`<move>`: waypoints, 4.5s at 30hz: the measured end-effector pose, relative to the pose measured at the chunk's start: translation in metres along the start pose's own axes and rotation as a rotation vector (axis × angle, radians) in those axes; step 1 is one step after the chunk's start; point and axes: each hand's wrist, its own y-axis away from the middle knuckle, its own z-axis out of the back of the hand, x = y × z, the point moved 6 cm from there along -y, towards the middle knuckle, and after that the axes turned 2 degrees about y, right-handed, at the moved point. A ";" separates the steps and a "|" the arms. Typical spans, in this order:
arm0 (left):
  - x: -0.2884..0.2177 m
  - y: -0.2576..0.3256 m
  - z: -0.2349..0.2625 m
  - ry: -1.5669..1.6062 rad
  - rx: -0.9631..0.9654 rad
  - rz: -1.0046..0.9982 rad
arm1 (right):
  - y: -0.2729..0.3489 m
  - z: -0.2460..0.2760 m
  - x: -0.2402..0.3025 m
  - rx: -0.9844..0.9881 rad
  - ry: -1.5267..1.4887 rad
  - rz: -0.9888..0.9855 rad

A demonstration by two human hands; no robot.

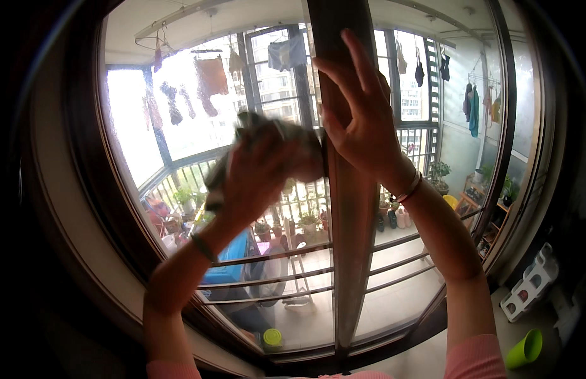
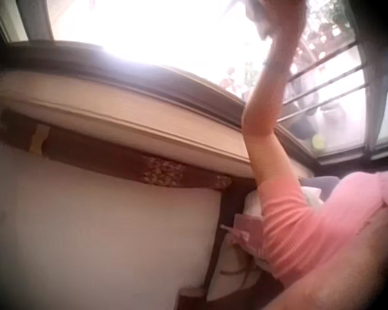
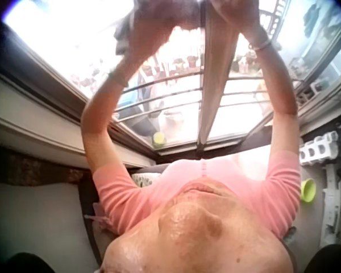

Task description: The person wipes a large glass sliding door and window frame with a cloth. They use a green and white striped cloth initially, then switch to a pink and white striped cloth to continue wiping the glass and frame surfaces.

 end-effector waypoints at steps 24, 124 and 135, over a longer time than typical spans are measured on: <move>-0.072 0.126 -0.022 0.228 0.169 0.199 | 0.103 -0.077 0.104 0.641 -0.044 0.160; -0.004 0.340 0.034 0.041 -0.186 1.083 | 0.144 -0.160 0.224 0.615 -0.546 0.093; 0.173 0.136 0.078 0.021 -0.319 0.744 | 0.110 -0.119 0.170 0.276 -0.373 0.026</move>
